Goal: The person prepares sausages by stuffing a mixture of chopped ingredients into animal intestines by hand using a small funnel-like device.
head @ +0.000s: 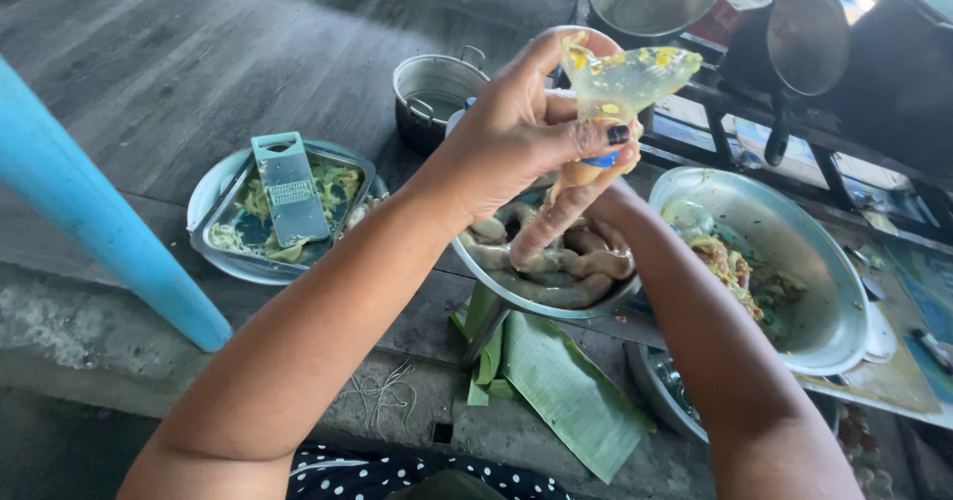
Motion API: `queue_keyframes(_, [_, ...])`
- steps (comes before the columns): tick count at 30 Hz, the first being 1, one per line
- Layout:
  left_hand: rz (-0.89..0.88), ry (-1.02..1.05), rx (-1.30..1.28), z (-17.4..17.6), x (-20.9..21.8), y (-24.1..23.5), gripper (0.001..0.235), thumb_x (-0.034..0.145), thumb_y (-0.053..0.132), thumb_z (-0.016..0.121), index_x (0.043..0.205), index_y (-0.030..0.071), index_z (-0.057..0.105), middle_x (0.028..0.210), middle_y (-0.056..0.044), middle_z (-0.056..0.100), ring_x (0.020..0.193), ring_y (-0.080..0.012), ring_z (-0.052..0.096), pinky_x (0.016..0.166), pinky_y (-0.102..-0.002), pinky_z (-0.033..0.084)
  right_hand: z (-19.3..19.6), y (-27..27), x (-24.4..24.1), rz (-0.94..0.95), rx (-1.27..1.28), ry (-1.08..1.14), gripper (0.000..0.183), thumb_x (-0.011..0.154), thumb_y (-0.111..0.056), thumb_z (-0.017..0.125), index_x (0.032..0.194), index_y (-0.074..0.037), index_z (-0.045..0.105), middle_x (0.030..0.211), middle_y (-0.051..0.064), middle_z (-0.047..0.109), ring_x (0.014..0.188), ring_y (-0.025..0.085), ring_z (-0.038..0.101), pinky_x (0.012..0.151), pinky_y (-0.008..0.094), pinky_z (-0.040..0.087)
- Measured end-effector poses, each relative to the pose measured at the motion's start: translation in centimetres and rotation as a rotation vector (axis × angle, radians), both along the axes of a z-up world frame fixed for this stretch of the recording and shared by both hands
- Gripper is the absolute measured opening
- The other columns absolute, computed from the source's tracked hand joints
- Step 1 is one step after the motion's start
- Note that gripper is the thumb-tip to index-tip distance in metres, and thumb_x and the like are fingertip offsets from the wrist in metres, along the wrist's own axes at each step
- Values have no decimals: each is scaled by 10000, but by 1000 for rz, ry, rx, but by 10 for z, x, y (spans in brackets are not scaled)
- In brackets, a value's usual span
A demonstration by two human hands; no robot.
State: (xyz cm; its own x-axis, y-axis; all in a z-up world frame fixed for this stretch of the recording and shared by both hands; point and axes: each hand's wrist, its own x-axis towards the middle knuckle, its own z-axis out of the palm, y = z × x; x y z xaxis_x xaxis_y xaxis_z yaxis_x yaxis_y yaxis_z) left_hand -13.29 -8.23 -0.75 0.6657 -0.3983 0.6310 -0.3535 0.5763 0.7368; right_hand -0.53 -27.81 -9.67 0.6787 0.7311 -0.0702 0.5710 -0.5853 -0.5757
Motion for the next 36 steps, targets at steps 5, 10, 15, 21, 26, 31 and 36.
queue_keyframes(5, [-21, -12, -21, -4, 4, 0, 569, 989, 17, 768, 1449, 60, 436, 1150, -245, 736, 1062, -274, 761, 968, -388, 644, 14, -43, 31, -6, 313, -340, 562, 632, -222, 921, 1118, -41, 703, 1047, 54, 709, 949, 130, 655, 794, 333, 554])
queue_keyframes(10, [-50, -1, -34, 0, 2, -5, 565, 990, 35, 765, 1446, 73, 434, 1161, -237, 738, 1075, -278, 773, 936, -380, 659, 63, -61, 41, -439, 750, -12, 217, 956, -157, 674, 1150, -61, 673, 1075, 27, 724, 929, 108, 694, 769, 282, 579])
queue_keyframes(15, [-10, -3, 13, 0, -3, -4, 553, 988, 47, 761, 1438, 73, 441, 1133, -241, 747, 1050, -268, 776, 809, -340, 645, 118, -70, -10, -688, 565, -257, 331, 1142, -272, 630, 1039, 37, 689, 810, 88, 580, 646, 141, 515, 525, 330, 382])
queue_keyframes(21, [-15, 75, 6, -19, -3, -12, 564, 966, 43, 758, 1425, 72, 432, 1124, -227, 741, 1030, -254, 770, 825, -323, 652, 105, -65, -27, -474, 609, -43, 297, 967, -12, 523, 1178, -15, 734, 930, 24, 739, 709, 70, 639, 596, 235, 481])
queue_keyframes(26, [43, 152, -22, -47, -5, -19, 543, 970, 23, 728, 1419, 78, 428, 1134, -224, 760, 1042, -231, 764, 874, -319, 661, 58, -77, -19, -412, 708, 71, 254, 1008, -44, 519, 1164, 0, 716, 907, 74, 738, 732, 122, 697, 679, 268, 568])
queue_keyframes(31, [-59, 241, -245, -62, -11, -16, 533, 951, -7, 726, 1398, 59, 443, 1070, -204, 728, 843, -244, 726, 628, -330, 589, 19, -62, -24, -395, 189, -353, 179, 1040, -123, 648, 1033, 32, 738, 873, 148, 720, 744, 209, 698, 674, 339, 548])
queue_keyframes(36, [93, 165, -216, -56, -4, -9, 531, 975, -25, 716, 1426, 43, 445, 1163, -193, 723, 1062, -237, 742, 962, -356, 629, 26, -41, -77, 50, 308, -307, 380, 905, -105, 649, 1275, -20, 662, 1181, 123, 759, 1119, 203, 677, 971, 351, 522])
